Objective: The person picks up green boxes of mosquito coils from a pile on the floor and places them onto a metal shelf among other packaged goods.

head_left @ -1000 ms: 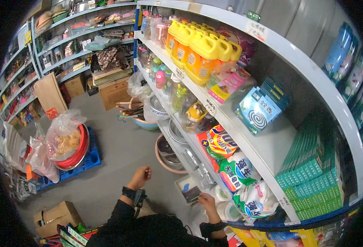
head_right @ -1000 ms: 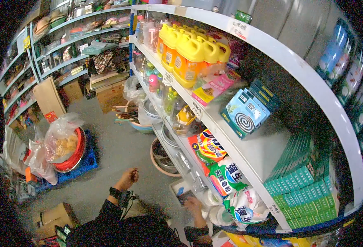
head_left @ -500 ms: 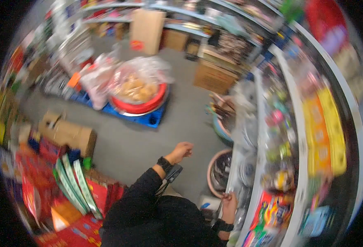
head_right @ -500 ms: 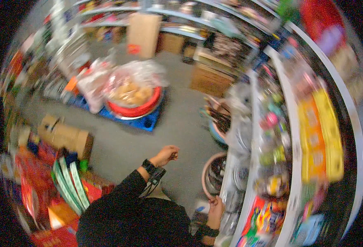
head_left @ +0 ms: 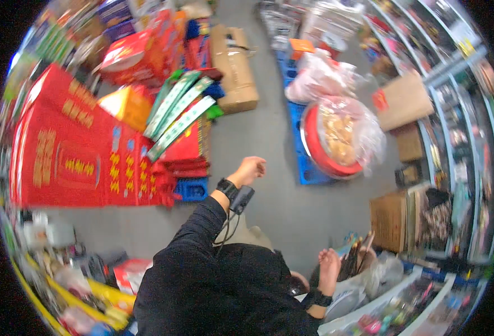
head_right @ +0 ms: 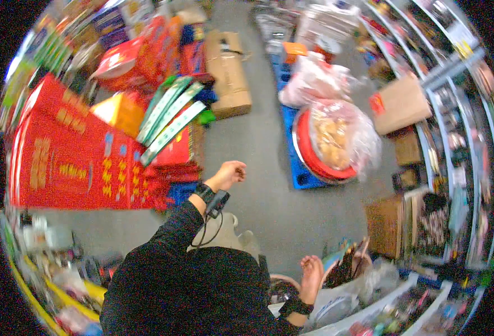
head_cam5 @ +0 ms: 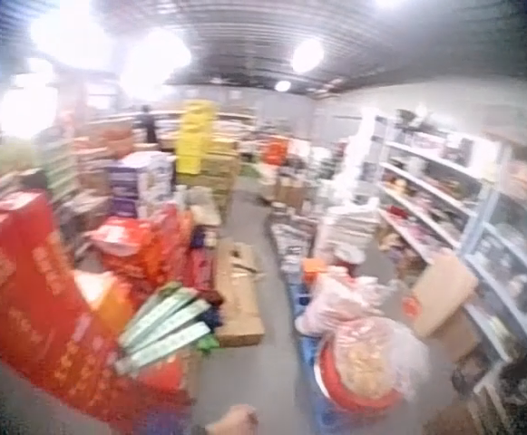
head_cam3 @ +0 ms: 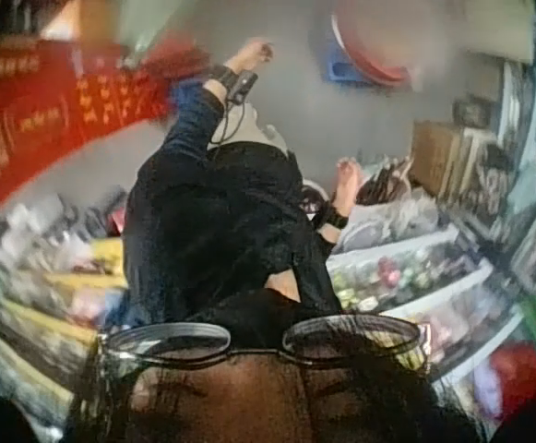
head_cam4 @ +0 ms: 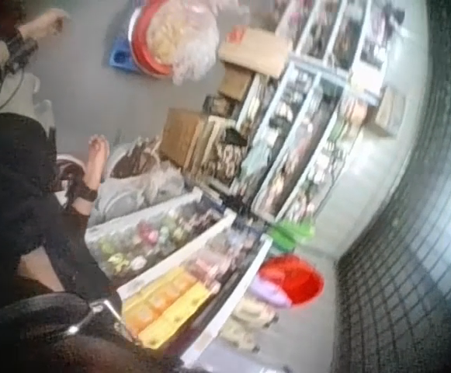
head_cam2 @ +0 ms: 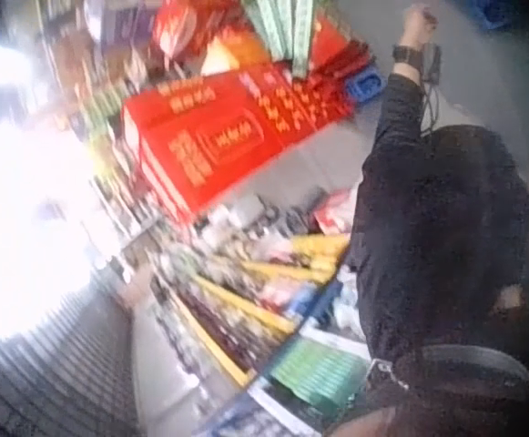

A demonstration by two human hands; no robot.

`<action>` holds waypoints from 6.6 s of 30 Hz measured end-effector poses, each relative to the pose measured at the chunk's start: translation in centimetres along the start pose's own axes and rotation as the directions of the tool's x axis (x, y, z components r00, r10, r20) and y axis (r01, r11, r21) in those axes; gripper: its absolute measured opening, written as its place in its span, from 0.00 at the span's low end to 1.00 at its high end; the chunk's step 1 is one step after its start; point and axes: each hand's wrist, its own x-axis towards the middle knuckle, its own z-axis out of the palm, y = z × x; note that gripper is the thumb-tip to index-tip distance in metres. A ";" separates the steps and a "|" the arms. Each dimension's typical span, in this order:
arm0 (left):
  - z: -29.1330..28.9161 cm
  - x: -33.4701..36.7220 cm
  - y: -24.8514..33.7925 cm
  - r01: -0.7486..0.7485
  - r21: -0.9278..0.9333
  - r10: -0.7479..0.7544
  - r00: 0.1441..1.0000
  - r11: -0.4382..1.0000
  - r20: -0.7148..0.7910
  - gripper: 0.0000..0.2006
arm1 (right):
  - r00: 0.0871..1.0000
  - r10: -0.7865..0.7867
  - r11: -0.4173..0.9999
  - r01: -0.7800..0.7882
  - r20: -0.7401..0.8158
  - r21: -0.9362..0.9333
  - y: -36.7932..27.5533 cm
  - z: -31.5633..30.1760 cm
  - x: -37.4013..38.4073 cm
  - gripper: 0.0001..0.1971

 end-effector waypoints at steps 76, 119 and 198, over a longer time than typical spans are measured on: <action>-35.8 38.4 12.0 -0.608 -0.541 -0.376 0.389 0.581 -0.841 0.19 | 0.485 0.790 0.062 0.546 0.375 -0.836 37.7 93.0 60.4 0.25; -44.8 28.9 24.6 -0.847 -0.469 -0.097 0.460 0.250 -0.883 0.28 | 0.243 0.915 0.233 0.332 0.321 -0.914 40.3 100.9 55.0 0.30; -29.4 32.8 8.1 -0.904 -0.266 -0.426 0.107 0.334 -0.898 0.17 | 0.101 0.993 -0.106 0.990 -0.054 -0.096 39.3 79.3 55.6 0.19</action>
